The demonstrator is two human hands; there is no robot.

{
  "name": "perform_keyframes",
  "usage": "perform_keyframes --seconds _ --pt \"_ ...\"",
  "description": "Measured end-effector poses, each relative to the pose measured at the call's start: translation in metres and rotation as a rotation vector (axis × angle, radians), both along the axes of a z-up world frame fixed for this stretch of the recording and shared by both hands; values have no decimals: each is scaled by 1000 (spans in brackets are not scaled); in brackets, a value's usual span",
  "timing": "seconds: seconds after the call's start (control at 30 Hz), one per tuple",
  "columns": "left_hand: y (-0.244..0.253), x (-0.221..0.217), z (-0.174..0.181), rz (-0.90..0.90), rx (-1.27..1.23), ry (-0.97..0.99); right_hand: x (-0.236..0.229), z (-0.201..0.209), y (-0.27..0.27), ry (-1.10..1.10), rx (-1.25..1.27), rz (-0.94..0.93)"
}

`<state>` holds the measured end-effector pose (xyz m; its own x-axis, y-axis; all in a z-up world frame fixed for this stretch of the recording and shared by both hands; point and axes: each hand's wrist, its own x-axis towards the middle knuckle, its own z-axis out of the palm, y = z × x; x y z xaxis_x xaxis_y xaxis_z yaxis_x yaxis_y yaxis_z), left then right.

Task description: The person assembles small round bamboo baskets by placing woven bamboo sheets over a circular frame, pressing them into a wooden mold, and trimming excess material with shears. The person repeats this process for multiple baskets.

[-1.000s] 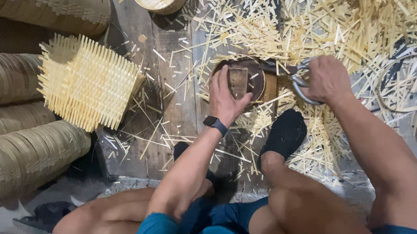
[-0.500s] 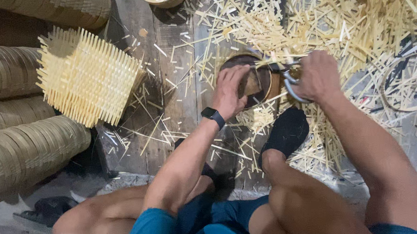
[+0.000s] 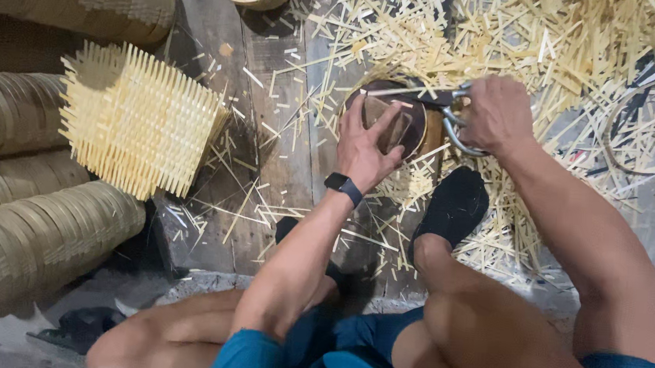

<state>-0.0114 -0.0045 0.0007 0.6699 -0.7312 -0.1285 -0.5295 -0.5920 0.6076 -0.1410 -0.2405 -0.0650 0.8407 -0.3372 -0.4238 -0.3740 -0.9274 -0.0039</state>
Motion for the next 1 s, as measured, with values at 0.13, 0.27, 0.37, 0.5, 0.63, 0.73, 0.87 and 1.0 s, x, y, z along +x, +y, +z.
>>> perform_keyframes --seconds 0.13,0.27,0.37,0.5,0.63,0.73,0.87,1.0 --pt "5 -2 -5 62 -89 18 -12 2 -11 28 109 -55" --pt "2 -3 -8 -15 -53 54 -8 2 -9 31 22 -26" --pt "1 6 -4 -82 -22 62 -1 0 -5 70 -39 4" --pt "3 6 0 -121 101 -6 -15 2 -15 176 126 -105" --pt "-4 1 1 -51 4 132 -19 5 -22 90 50 -33" --pt "-5 9 2 -162 29 145 -3 3 -12 63 -53 74" --pt "1 22 5 -283 120 164 2 -1 -18 163 90 -5" --pt "6 27 -1 -320 81 198 -20 -18 -41 115 244 -425"
